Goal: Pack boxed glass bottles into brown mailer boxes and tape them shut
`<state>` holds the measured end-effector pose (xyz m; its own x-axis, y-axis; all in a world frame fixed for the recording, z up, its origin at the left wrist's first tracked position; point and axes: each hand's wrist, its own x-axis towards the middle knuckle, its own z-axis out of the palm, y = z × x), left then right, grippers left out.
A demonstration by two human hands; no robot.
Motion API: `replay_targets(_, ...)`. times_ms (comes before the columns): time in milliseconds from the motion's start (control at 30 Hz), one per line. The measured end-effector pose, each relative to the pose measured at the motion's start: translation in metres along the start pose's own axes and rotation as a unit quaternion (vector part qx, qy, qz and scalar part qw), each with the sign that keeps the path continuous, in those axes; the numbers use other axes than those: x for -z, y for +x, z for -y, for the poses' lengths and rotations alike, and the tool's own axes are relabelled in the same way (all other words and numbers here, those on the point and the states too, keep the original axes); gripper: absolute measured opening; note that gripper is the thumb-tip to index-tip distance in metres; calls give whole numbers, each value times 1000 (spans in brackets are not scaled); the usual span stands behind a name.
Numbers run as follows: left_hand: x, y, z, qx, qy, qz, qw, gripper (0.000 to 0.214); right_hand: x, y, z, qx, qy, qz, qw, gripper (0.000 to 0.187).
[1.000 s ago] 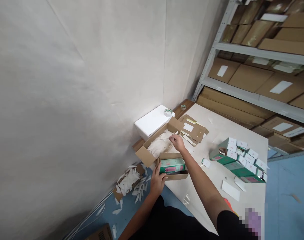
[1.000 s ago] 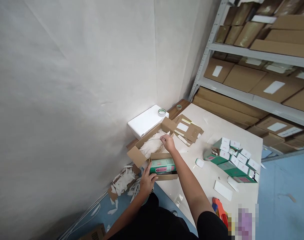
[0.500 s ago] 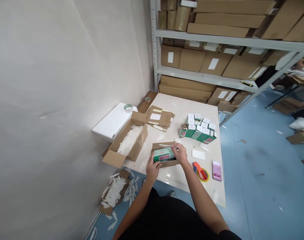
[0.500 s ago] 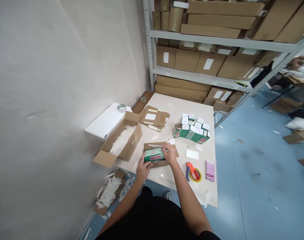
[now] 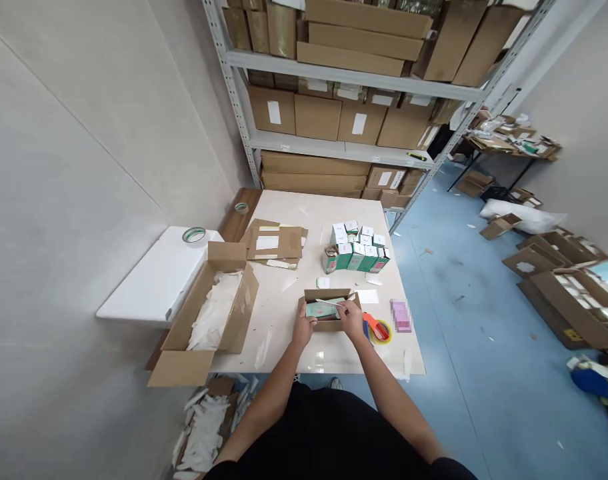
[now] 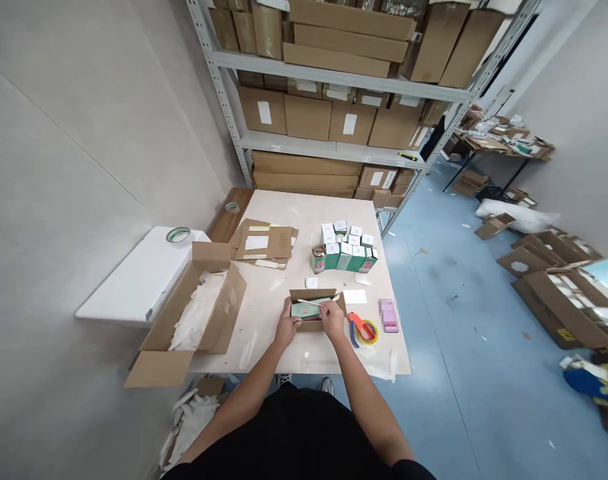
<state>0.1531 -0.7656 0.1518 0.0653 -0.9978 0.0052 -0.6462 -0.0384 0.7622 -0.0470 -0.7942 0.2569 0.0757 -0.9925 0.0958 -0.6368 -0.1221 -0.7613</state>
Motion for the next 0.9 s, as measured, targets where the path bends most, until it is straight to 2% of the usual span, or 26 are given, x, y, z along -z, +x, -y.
replay_targets(167, 9, -1, 21, 20, 26, 34, 999, 21, -40, 7, 10, -19, -48, 26, 998, 33)
replay_targets(267, 15, -9, 35, 37, 25, 55, 997, 25, -69, 11, 13, -47, -79, 84, 992, 35)
replay_targets(400, 18, -16, 48, 38, 9, 79, 996, 29, -89, 8, 9, -125, -137, 173, 967, 61)
replay_targets(467, 19, -16, 49, 40, 5, 90, 995, 30, -89, 3, 4, -131, -162, 168, 963, 62)
replay_targets(567, 22, -13, 48, 47, 7, 110, 993, 29, -78, -4, -7, -138, -203, 96, 965, 53)
replay_targets(633, 23, -11, 46, 48, 9, 118, 992, 28, -68, -6, -16, -176, -227, 64, 956, 52)
replay_targets(700, 23, -10, 45, 45, 12, 123, 991, 27, -59, -7, -24, -220, -241, 91, 941, 51)
replay_targets(767, 23, -10, 44, 43, 15, 125, 991, 27, -55, -5, -30, -239, -259, 146, 925, 45)
replay_targets(900, 21, -10, 44, 48, 1, 126, 991, 25, -56, 7, -37, -211, -311, 218, 901, 39)
